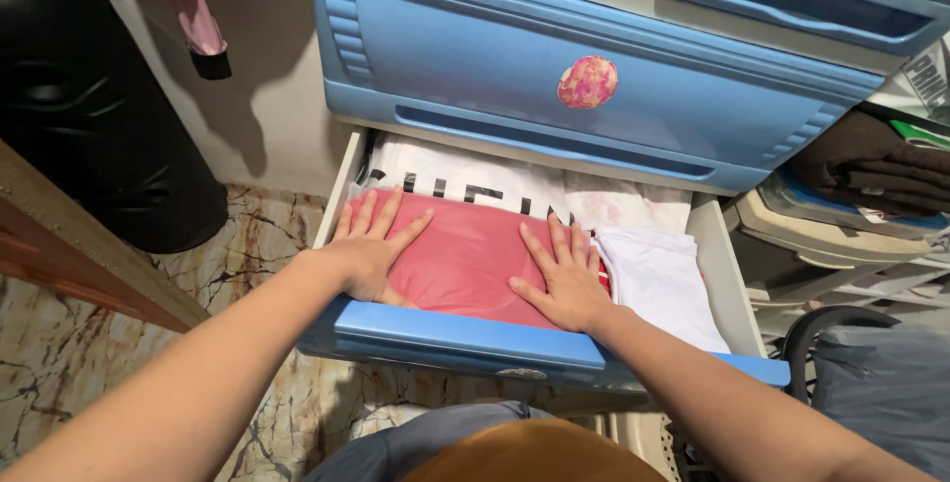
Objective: The person opens a blue drawer and presses down on folded clothes inside. They then take a plastic-wrapped bundle from a nearby laundry basket and place it into the drawer, adjusting it to fit.
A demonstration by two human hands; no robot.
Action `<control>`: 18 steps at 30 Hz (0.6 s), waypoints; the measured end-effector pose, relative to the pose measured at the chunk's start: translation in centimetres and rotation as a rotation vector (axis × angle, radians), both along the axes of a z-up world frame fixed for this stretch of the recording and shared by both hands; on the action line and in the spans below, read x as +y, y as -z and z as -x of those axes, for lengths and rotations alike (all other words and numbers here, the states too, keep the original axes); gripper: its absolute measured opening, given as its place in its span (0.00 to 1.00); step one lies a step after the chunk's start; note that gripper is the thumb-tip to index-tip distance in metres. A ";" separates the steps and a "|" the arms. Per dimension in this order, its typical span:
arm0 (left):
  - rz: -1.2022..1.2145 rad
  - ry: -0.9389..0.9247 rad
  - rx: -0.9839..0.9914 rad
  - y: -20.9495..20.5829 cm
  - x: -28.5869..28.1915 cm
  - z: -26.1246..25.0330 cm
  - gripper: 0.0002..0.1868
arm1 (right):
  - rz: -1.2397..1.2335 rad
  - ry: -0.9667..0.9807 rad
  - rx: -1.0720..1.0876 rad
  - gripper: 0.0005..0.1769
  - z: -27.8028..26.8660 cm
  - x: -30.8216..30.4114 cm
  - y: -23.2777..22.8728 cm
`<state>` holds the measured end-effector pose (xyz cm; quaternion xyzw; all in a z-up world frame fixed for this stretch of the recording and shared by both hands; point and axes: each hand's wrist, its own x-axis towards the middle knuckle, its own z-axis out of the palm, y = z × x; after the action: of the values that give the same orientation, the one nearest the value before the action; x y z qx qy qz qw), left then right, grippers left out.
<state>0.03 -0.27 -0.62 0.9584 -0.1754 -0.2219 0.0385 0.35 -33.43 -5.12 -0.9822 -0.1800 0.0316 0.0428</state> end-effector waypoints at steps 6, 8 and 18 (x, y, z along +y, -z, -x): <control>0.022 -0.010 0.029 -1.0 0.2 0.1 0.77 | -0.049 -0.061 -0.090 0.53 0.1 0.3 -0.4; 0.092 -0.048 0.011 -0.9 0.1 0.2 0.71 | -0.044 -0.079 -0.105 0.52 0.2 0.6 -0.9; 0.195 -0.130 -0.133 0.3 -2.1 -3.7 0.54 | -0.204 -0.060 0.007 0.47 -2.7 5.3 -2.2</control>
<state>3.77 -2.41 -0.91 0.9720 -0.1356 -0.1370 0.1340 3.01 -28.16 -2.90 -0.9668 -0.2114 0.0177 0.1425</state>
